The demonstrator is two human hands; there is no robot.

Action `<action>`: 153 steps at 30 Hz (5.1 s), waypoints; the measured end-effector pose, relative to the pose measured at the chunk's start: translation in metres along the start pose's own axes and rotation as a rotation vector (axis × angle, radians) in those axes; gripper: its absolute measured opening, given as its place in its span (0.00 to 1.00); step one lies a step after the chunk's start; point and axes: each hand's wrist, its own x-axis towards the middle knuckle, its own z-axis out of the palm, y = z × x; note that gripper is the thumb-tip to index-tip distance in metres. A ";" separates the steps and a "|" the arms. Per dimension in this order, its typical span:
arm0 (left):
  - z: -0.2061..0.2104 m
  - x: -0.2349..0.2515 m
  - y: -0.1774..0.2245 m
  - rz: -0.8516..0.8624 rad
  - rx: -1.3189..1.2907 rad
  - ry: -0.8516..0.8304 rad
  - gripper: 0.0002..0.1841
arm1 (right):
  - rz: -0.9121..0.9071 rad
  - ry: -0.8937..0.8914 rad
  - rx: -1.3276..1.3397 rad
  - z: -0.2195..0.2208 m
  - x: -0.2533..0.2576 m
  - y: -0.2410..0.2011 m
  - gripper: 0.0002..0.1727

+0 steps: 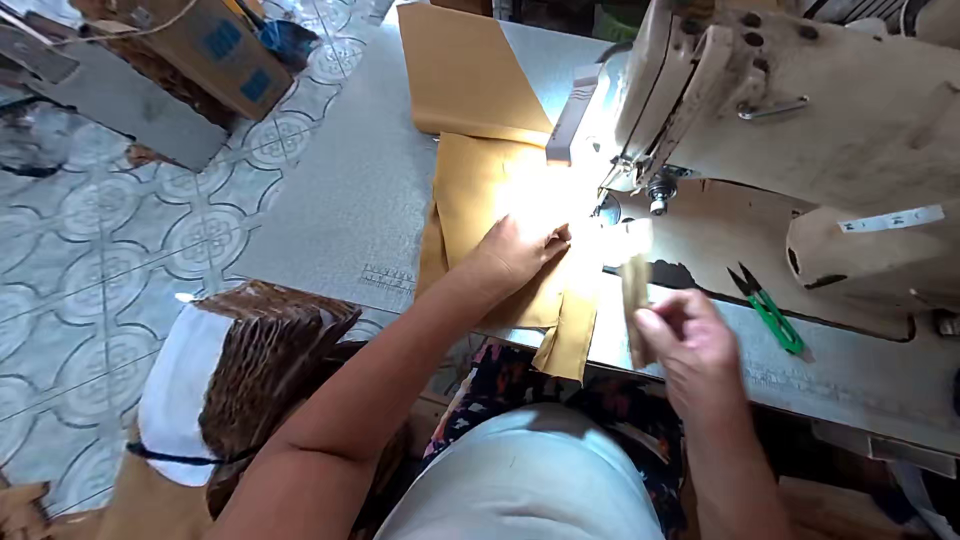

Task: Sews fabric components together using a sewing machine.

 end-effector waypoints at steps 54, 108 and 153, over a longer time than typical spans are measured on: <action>0.021 -0.010 -0.013 0.131 -0.057 0.170 0.08 | 0.027 0.096 -0.340 0.067 0.062 0.011 0.11; 0.026 -0.011 -0.020 0.293 0.160 0.130 0.19 | 0.035 -0.077 -0.608 0.058 -0.002 0.011 0.15; 0.023 -0.012 -0.017 0.233 0.216 0.125 0.20 | -0.146 -0.037 -0.757 0.061 -0.008 0.019 0.11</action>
